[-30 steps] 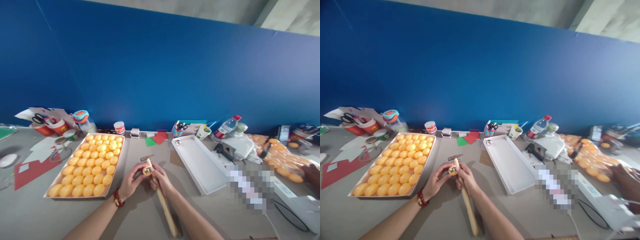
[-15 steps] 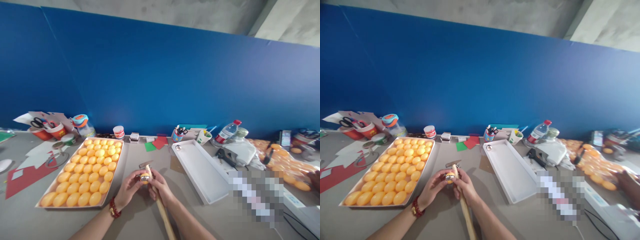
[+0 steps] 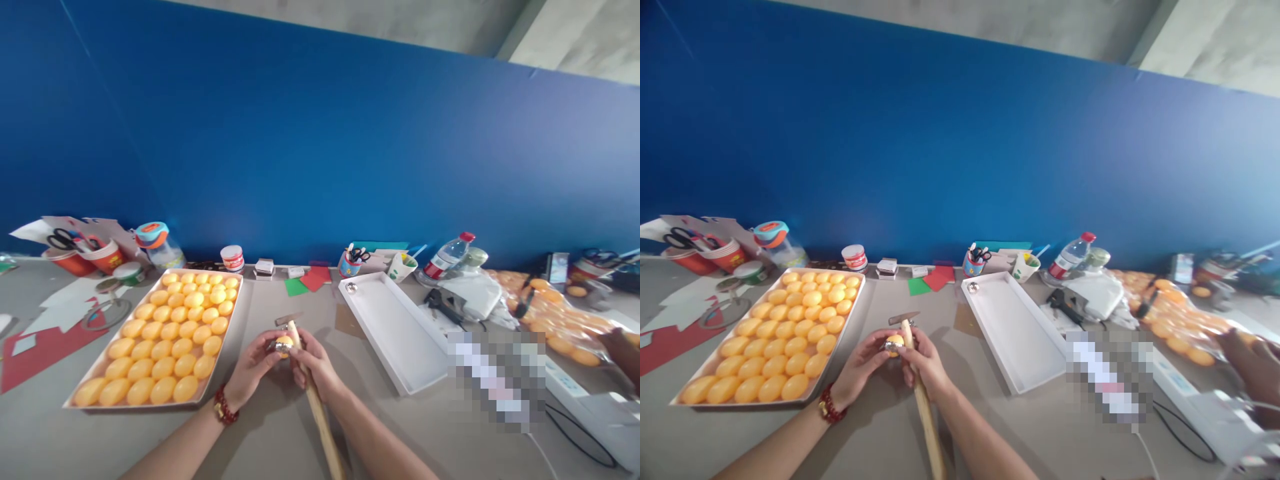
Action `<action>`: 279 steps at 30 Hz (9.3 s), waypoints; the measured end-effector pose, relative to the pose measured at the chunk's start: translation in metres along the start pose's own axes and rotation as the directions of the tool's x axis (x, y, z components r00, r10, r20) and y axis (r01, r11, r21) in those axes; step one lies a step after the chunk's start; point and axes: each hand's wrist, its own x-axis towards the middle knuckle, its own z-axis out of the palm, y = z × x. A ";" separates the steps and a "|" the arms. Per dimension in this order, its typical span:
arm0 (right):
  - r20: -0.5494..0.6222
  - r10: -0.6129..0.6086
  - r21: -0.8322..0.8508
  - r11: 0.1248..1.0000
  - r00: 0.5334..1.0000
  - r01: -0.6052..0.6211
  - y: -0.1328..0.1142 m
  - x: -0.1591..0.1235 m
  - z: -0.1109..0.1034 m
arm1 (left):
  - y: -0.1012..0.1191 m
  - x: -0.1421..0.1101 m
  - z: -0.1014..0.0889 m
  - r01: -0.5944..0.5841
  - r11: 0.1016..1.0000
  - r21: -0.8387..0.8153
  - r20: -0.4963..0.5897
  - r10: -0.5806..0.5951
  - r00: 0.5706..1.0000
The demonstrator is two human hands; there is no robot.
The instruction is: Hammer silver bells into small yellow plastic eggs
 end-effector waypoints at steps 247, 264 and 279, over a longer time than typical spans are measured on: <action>0.292 -0.408 -0.933 0.080 0.865 0.352 -0.047 -0.027 -0.001 | 0.023 0.005 -0.011 -0.112 0.899 0.423 -0.123 0.179 0.976; 0.305 -0.425 -0.925 0.082 0.852 0.372 -0.045 -0.028 0.001 | 0.011 0.003 -0.014 -0.057 0.953 0.297 -0.176 0.113 0.978; 0.290 -0.427 -0.924 0.107 0.856 0.366 -0.049 -0.028 0.003 | 0.016 0.003 -0.014 -0.126 0.931 0.344 -0.069 0.158 0.985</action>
